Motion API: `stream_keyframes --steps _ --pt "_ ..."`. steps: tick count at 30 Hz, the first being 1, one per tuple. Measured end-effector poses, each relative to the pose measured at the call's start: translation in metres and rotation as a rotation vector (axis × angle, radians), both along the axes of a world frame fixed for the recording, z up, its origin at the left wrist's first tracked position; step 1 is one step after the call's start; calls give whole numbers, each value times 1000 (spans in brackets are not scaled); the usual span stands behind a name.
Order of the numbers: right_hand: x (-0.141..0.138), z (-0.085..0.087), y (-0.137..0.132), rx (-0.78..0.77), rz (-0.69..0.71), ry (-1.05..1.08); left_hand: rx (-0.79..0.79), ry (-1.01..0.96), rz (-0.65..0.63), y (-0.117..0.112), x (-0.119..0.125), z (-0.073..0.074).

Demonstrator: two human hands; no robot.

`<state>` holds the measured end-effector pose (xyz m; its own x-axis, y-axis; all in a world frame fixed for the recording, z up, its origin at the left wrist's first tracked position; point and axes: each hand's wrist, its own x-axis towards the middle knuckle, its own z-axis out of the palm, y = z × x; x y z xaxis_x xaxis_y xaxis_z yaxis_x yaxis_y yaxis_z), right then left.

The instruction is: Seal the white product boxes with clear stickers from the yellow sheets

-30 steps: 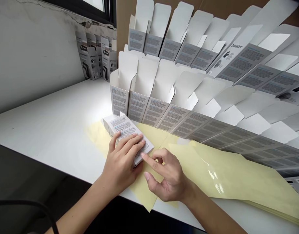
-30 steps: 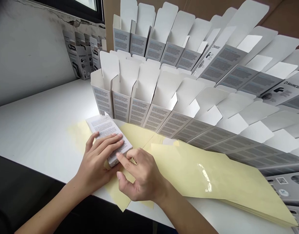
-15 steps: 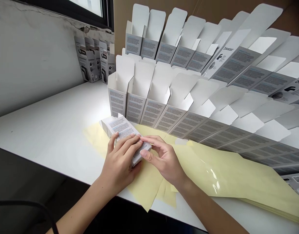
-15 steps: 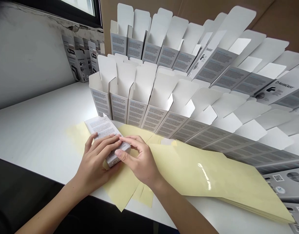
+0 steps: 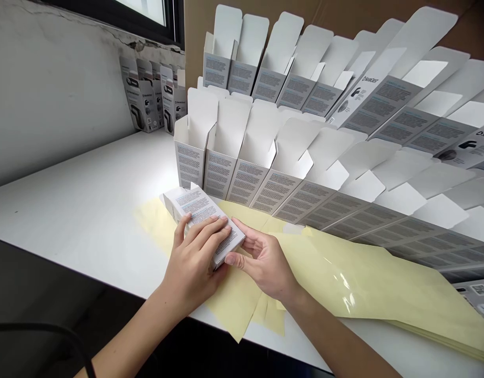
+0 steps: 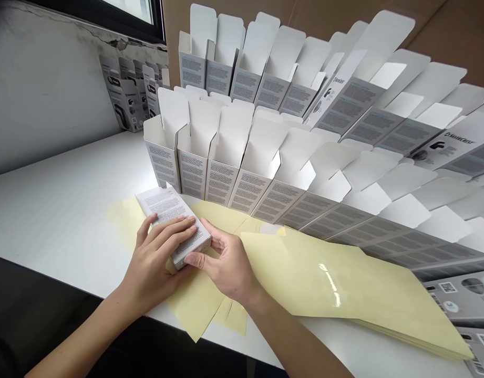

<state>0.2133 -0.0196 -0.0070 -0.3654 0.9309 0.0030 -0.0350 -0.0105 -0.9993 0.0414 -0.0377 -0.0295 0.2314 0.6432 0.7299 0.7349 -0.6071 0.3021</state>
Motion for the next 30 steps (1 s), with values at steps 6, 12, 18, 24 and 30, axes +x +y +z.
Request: stream_keyframes --steps 6,12,18,24,30 --pt "-4 -2 3 -7 -16 34 2 -1 8 0 1 1" --pt "-2 -4 6 47 -29 -18 -5 -8 11 0 1 1" --pt "6 -1 5 45 24 2 -1 -2 5 0 0 1" --pt "0 -2 1 49 14 8 10 -12 9 0 1 1" --pt "2 -4 4 90 -21 -48 7 -6 3 0 1 1"
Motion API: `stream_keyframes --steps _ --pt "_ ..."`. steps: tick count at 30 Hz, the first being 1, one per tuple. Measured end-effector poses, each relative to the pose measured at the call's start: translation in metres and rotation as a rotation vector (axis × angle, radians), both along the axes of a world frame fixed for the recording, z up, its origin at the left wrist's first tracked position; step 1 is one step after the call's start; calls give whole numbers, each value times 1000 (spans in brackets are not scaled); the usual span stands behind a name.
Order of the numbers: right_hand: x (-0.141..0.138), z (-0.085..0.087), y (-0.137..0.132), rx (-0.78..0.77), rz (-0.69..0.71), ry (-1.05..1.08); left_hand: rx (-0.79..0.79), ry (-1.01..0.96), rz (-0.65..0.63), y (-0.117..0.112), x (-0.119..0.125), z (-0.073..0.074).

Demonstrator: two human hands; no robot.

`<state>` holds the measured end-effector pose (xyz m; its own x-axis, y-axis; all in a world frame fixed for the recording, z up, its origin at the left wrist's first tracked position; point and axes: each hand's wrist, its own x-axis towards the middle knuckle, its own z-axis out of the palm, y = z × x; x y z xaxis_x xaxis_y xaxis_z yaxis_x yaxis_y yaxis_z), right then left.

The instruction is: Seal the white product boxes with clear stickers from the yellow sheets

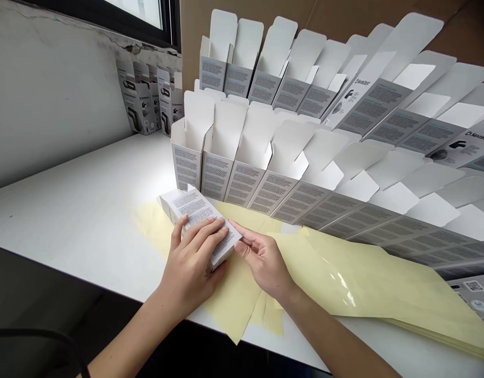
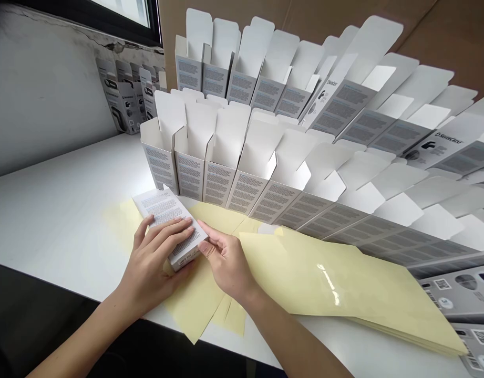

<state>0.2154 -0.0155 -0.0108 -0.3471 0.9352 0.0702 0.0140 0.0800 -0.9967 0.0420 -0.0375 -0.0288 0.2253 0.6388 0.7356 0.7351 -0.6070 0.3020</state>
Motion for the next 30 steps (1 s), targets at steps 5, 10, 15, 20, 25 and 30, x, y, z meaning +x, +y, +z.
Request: stream_keyframes --steps 5,10,15,20,25,30 --pt "2 2 -1 -11 84 26 -1 6 10 0 -1 -1" --pt "-4 -2 -2 10 28 22 0 12 12 0 -1 -1" --pt "-1 -5 -1 -14 27 20 -4 10 7 0 -2 -1" --pt "2 0 -2 -9 55 47 1 4 3 1 -1 -2" --pt "-3 8 -4 -38 65 83 -21 22 -20 -2 -3 2" --pt "-8 14 -6 -31 93 97 -24 -46 -62 -9 -8 6"
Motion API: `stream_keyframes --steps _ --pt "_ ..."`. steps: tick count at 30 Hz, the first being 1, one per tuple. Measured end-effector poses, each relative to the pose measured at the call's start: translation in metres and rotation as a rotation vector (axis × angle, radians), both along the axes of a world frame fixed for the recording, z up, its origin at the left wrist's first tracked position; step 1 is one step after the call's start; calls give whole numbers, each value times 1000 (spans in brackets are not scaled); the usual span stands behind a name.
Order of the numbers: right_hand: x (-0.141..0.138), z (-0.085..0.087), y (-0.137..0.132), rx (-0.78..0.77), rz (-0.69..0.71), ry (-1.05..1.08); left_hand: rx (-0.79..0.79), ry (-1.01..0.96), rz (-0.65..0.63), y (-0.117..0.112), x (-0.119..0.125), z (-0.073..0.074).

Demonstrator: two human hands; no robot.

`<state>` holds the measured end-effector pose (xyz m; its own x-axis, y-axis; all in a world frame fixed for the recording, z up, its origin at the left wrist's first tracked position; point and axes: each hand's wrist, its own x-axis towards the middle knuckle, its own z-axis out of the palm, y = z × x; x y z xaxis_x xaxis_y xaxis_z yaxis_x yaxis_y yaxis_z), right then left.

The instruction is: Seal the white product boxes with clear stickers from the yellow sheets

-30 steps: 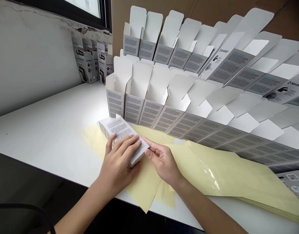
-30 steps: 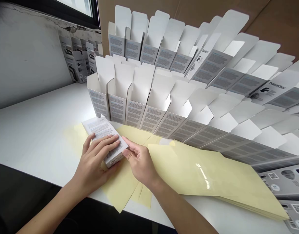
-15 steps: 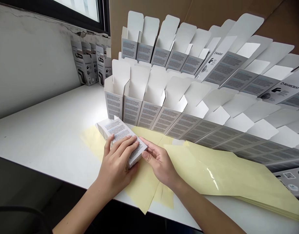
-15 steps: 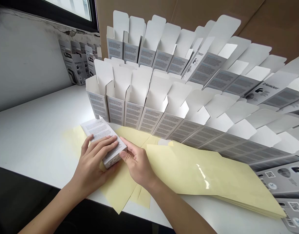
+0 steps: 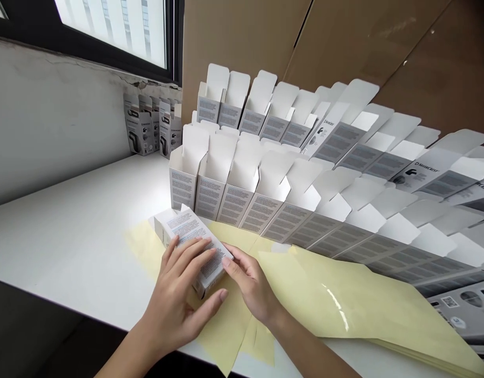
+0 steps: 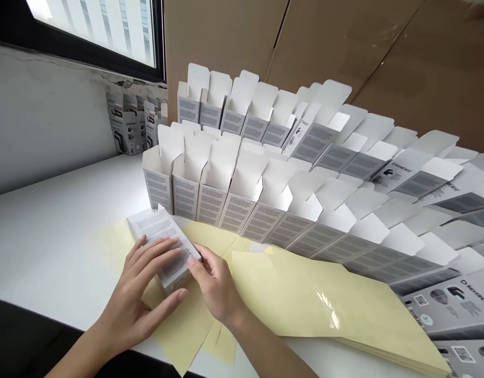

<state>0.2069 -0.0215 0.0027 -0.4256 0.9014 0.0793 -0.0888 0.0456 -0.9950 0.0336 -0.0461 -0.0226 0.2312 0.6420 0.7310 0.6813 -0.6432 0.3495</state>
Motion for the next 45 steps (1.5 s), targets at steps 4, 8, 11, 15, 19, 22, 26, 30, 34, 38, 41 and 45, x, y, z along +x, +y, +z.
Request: stream_keyframes --steps 4,8,11,15,19,22,26,30,34,38,41,45 --pt "0 2 -3 -28 -22 11 -16 -229 222 -1 -2 -1" --pt "1 4 -8 -34 -28 31 -202 -398 464 -1 1 -1" --pt "5 5 -10 -14 -12 37 -399 -560 516 -4 7 4" --pt "12 7 -9 76 55 5 -681 -855 405 -12 18 16" --pt "18 10 -11 171 104 -11 -812 -1106 162 -19 26 23" --pt "20 16 -17 272 107 -52 -757 -1127 140 -24 28 21" --pt "21 22 -26 464 45 -164 -543 -1102 140 -26 29 18" --pt "30 26 -24 630 -114 -259 -364 -1046 34 -20 34 31" --pt "41 40 -14 751 -249 -194 -402 -985 -134 0 42 61" --pt "51 74 1 782 -398 -165 -356 -866 -230 34 53 106" --pt "62 113 20 708 -506 -203 -382 -780 -362 69 67 146" --pt "84 173 62 670 -650 -294 -416 -636 -523 128 91 197"
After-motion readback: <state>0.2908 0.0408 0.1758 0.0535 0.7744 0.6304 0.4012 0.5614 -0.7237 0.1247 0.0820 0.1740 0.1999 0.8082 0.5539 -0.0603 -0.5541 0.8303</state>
